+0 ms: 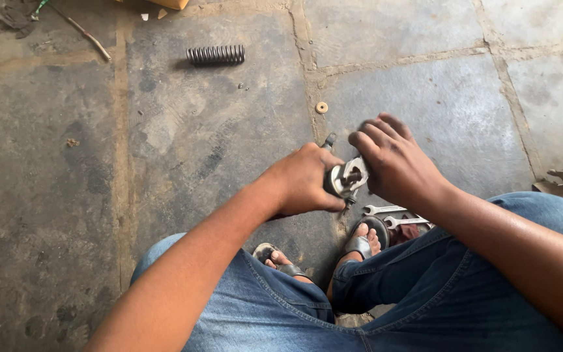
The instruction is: The person sits on the floor and uses a wrench to loosen the top nut of a motorcycle shock absorber, then fits the coil spring onto the shock body and threads the end fitting on. They hold the assembly and tighten the nut with a wrench and pliers.
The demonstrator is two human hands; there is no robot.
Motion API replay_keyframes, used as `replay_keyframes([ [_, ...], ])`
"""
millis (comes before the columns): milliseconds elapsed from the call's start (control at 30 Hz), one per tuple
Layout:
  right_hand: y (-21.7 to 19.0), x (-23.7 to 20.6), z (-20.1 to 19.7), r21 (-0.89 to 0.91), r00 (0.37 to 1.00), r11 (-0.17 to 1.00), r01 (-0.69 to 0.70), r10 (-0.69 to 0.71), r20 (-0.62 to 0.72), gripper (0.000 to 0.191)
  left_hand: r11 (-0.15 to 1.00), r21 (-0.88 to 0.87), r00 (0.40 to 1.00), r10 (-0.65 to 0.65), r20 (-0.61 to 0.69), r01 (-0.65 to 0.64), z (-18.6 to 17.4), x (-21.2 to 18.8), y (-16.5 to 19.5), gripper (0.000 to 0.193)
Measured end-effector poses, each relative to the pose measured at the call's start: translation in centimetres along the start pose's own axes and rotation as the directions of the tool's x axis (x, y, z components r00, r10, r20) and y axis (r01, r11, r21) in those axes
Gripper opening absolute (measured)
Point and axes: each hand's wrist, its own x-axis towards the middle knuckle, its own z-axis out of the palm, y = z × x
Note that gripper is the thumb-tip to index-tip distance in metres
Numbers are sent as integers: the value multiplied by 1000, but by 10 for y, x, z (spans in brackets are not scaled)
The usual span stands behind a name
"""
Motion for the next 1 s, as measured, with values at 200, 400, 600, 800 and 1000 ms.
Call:
replay_keyframes([
  [200,-43,-23,-2,17,352,482,-876,613,708,31,938,186,943,-253,-215,294,13,7,2,20],
  [400,-12,-15,15,182,884,897,-402,329,332,53,988,49,987,-143,-77,147,-2,8,-15,27],
  [600,3,3,15,55,988,987,-151,149,44,41,984,-77,987,-160,18,161,-2,16,-20,30],
  [800,-30,-17,11,-80,586,765,-639,551,595,27,922,192,914,-269,-304,336,25,13,-21,22],
  [1000,-8,-6,16,152,825,860,-487,397,402,27,991,-91,962,-117,-248,97,12,18,-35,33],
])
